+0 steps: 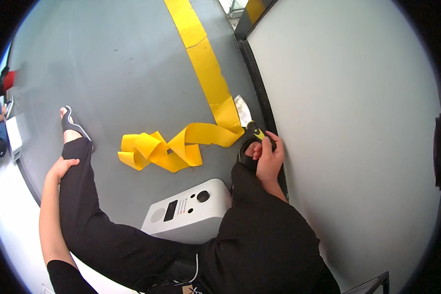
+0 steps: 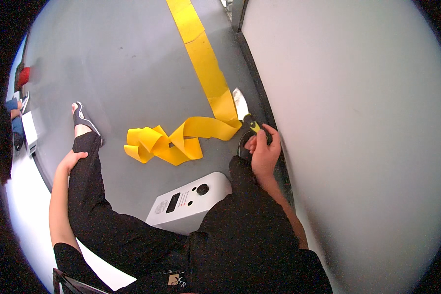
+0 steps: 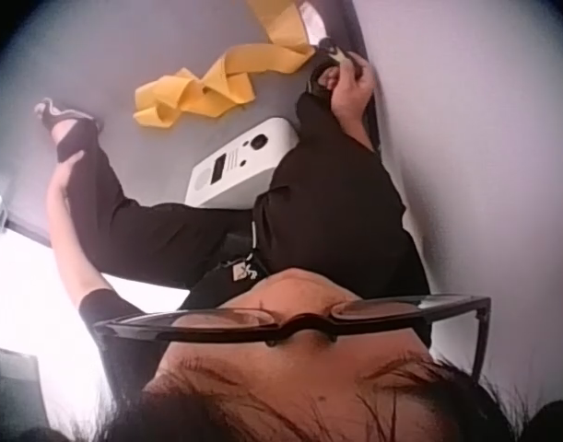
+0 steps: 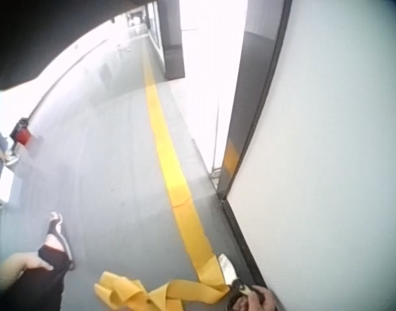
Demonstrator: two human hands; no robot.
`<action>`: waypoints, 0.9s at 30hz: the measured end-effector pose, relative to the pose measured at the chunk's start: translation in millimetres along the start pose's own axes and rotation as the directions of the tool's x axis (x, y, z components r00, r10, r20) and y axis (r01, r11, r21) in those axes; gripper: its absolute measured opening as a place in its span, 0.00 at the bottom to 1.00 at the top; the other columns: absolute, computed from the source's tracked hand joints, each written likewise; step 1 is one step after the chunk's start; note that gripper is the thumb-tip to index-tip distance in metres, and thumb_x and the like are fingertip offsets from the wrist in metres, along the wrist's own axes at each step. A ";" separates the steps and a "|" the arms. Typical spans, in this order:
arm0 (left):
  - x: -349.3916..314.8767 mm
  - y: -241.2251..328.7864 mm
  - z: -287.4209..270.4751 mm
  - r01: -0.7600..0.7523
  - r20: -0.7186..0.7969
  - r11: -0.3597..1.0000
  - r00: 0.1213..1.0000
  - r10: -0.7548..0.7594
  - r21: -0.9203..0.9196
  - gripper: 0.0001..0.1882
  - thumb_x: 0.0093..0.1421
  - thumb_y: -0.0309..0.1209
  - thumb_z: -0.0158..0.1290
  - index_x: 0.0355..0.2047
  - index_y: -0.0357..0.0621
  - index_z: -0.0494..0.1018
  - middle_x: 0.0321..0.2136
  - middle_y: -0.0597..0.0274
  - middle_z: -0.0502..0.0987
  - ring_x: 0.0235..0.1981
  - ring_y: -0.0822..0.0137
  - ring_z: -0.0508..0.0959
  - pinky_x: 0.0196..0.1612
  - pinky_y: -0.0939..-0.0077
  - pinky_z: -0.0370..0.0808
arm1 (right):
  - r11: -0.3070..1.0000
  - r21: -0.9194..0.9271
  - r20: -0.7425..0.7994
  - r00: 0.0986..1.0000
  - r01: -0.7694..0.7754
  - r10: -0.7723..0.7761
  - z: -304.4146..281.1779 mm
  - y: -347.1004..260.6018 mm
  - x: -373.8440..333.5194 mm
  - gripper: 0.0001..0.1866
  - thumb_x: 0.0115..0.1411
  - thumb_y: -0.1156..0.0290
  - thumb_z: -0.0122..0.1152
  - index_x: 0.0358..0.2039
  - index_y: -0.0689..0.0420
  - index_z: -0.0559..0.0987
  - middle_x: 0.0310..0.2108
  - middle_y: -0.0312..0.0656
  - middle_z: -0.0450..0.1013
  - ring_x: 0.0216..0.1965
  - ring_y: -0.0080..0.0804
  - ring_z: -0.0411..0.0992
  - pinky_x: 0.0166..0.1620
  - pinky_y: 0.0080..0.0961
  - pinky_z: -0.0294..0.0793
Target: Using a scraper tool to remove yellow tape from the floor.
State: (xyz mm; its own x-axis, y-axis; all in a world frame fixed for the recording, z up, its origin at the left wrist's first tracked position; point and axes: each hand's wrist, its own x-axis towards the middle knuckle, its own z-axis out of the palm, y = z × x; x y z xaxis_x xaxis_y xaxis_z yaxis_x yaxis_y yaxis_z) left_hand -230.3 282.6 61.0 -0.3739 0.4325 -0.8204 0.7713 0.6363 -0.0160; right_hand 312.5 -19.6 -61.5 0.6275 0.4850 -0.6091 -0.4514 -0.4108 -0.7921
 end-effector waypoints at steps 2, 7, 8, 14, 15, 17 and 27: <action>-0.4 -1.3 -2.6 0.031 -0.047 0.999 0.998 -0.029 0.039 0.33 0.50 0.34 0.60 0.55 0.32 0.63 0.43 0.48 0.77 0.39 0.57 0.79 0.44 0.63 0.75 | 0.999 0.036 0.002 1.000 0.004 -0.004 2.4 0.2 1.1 0.15 0.66 0.69 0.51 0.51 0.61 0.68 0.21 0.36 0.70 0.20 0.18 0.66 0.22 0.17 0.66; -20.6 17.2 6.4 0.034 0.002 0.999 0.999 -0.034 0.018 0.36 0.50 0.34 0.61 0.56 0.31 0.63 0.46 0.47 0.75 0.42 0.56 0.79 0.47 0.63 0.75 | 0.997 -0.077 0.040 0.999 -0.026 0.029 -2.6 1.9 0.5 0.14 0.65 0.70 0.53 0.49 0.62 0.70 0.21 0.34 0.70 0.19 0.15 0.64 0.21 0.15 0.64; -20.3 17.2 6.3 0.036 0.000 0.999 0.999 -0.036 0.017 0.36 0.50 0.34 0.61 0.56 0.31 0.63 0.46 0.47 0.75 0.42 0.56 0.79 0.47 0.63 0.75 | 0.999 -0.054 -0.017 1.000 0.007 -0.008 -3.8 3.1 0.1 0.14 0.65 0.70 0.53 0.49 0.62 0.70 0.21 0.34 0.70 0.19 0.15 0.64 0.21 0.15 0.64; -14.4 6.6 -0.8 0.041 0.026 0.999 0.999 -0.041 -0.014 0.35 0.50 0.35 0.60 0.56 0.32 0.63 0.47 0.46 0.75 0.43 0.56 0.78 0.48 0.64 0.74 | 0.860 -0.385 0.165 0.891 -0.336 0.422 -14.7 27.5 9.1 0.16 0.57 0.64 0.60 0.41 0.61 0.76 0.23 0.36 0.73 0.18 0.21 0.67 0.21 0.19 0.66; -11.7 11.9 5.0 0.027 0.022 1.000 0.999 -0.027 -0.008 0.36 0.50 0.35 0.60 0.57 0.31 0.62 0.46 0.46 0.75 0.43 0.56 0.78 0.49 0.64 0.74 | 0.830 -0.537 0.261 0.907 -0.148 0.330 -38.9 66.1 21.3 0.17 0.55 0.62 0.61 0.40 0.61 0.77 0.23 0.37 0.74 0.18 0.22 0.68 0.23 0.21 0.68; -7.4 11.5 4.4 0.019 0.008 1.000 1.000 -0.019 0.000 0.36 0.50 0.35 0.60 0.57 0.31 0.62 0.46 0.46 0.75 0.43 0.56 0.78 0.49 0.64 0.74 | 0.760 -0.647 0.376 0.890 0.053 0.258 -48.5 93.8 29.3 0.18 0.53 0.60 0.62 0.39 0.61 0.77 0.24 0.37 0.75 0.18 0.24 0.69 0.26 0.23 0.71; -4.4 3.2 -0.5 0.041 0.018 0.999 0.999 -0.041 -0.007 0.38 0.49 0.35 0.62 0.57 0.30 0.61 0.46 0.46 0.75 0.43 0.56 0.78 0.48 0.63 0.75 | 0.493 -0.848 0.430 0.800 0.197 0.419 10.8 39.6 35.8 0.27 0.50 0.57 0.64 0.44 0.66 0.76 0.33 0.49 0.78 0.34 0.38 0.77 0.41 0.32 0.74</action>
State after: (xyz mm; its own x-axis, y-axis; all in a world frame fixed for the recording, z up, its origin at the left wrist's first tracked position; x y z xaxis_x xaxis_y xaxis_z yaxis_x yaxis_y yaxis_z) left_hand -226.4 283.1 64.8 -0.3961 0.3945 -0.8292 0.7515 0.6581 -0.0459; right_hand 310.3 -10.2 -115.1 0.0400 0.5477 -0.8358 0.4391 -0.7610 -0.4776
